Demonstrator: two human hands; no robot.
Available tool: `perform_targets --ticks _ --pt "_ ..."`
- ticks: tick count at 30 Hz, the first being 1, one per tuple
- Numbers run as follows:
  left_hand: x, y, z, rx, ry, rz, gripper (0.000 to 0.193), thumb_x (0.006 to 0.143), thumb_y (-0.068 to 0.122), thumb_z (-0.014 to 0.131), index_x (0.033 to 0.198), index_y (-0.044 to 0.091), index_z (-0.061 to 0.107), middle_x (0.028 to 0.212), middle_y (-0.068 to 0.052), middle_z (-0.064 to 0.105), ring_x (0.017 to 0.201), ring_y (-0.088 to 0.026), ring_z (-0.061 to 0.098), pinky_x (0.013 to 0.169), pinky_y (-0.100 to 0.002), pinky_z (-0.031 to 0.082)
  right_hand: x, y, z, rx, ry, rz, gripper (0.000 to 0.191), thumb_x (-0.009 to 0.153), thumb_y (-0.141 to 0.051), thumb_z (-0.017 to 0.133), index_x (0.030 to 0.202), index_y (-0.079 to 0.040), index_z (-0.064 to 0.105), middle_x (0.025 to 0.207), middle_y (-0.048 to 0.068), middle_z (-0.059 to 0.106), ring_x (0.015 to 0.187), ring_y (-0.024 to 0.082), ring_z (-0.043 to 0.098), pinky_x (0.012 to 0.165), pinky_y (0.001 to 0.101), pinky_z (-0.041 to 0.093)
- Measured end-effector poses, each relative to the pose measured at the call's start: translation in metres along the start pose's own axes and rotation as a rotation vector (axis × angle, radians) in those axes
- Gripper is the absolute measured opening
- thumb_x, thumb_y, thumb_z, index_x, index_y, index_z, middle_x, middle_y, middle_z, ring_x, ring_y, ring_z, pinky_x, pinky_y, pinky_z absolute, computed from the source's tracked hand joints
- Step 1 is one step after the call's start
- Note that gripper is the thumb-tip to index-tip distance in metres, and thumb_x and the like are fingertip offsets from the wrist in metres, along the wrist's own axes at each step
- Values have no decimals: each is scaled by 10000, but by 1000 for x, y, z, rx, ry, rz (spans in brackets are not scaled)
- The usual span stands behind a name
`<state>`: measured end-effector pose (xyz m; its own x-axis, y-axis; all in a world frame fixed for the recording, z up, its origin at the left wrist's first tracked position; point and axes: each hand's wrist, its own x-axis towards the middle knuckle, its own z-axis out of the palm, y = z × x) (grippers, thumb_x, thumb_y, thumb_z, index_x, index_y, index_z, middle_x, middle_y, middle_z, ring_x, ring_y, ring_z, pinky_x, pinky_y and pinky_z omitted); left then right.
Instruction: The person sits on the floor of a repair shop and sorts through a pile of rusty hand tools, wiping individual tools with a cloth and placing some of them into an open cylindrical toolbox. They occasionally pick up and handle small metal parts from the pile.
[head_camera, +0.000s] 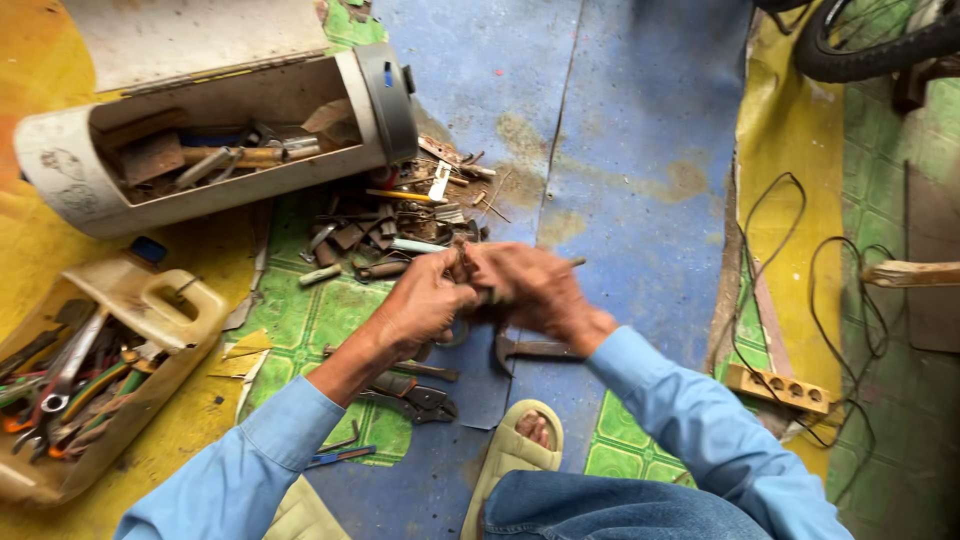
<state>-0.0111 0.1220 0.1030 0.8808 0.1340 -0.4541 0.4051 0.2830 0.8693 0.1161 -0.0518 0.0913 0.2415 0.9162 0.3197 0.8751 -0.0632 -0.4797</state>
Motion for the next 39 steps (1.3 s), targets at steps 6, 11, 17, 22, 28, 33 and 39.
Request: perform_targets --ticks 6,11,17,22,28,33,39 --pt "-10 26 -28 17 23 -15 217 846 144 748 830 29 565 536 6 519 393 -77 440 318 -281 328 -11 60 -53 -581 -139 250 291 893 -329 863 1080 -156 723 854 93 708 809 269 685 748 417 561" --pt "-17 34 -49 -306 103 191 289 927 207 753 842 77 509 565 70 356 419 -36 293 345 -254 234 -28 81 -93 258 196 409 241 903 -221 692 1089 -74 736 1024 97 749 957 223 703 850 344 567" --pt "5 10 41 -383 337 410 395 1122 357 452 908 53 586 656 -1 487 534 -110 428 455 -285 333 -31 37 -61 1393 266 898 360 1041 -336 562 1191 -20 648 1046 62 691 886 151 676 744 317 563" --pt "-7 -4 74 235 257 794 369 1137 306 427 1049 0 615 1022 -216 663 976 -397 640 851 -431 508 2 7 -26 1176 302 848 238 867 -122 717 1091 -120 636 977 -41 699 900 89 676 823 282 573" --pt "18 10 25 307 511 643 411 1053 402 544 1048 8 661 1009 -177 689 967 -352 657 874 -440 509 7 1 -65 765 50 722 54 901 -73 685 951 -90 690 852 35 734 812 128 718 761 287 615" --pt "56 28 29 -520 293 480 443 1068 450 566 841 71 526 707 -36 538 582 -200 479 538 -416 409 25 -34 -47 45 -389 536 194 786 -91 746 940 -59 632 687 136 646 586 214 593 619 349 511" --pt "52 31 -2 -1190 89 294 547 1047 472 542 641 189 311 507 50 213 414 -116 195 421 -322 240 42 -46 -57 650 -664 518 277 764 -205 809 975 -61 702 864 37 742 769 158 657 741 343 564"
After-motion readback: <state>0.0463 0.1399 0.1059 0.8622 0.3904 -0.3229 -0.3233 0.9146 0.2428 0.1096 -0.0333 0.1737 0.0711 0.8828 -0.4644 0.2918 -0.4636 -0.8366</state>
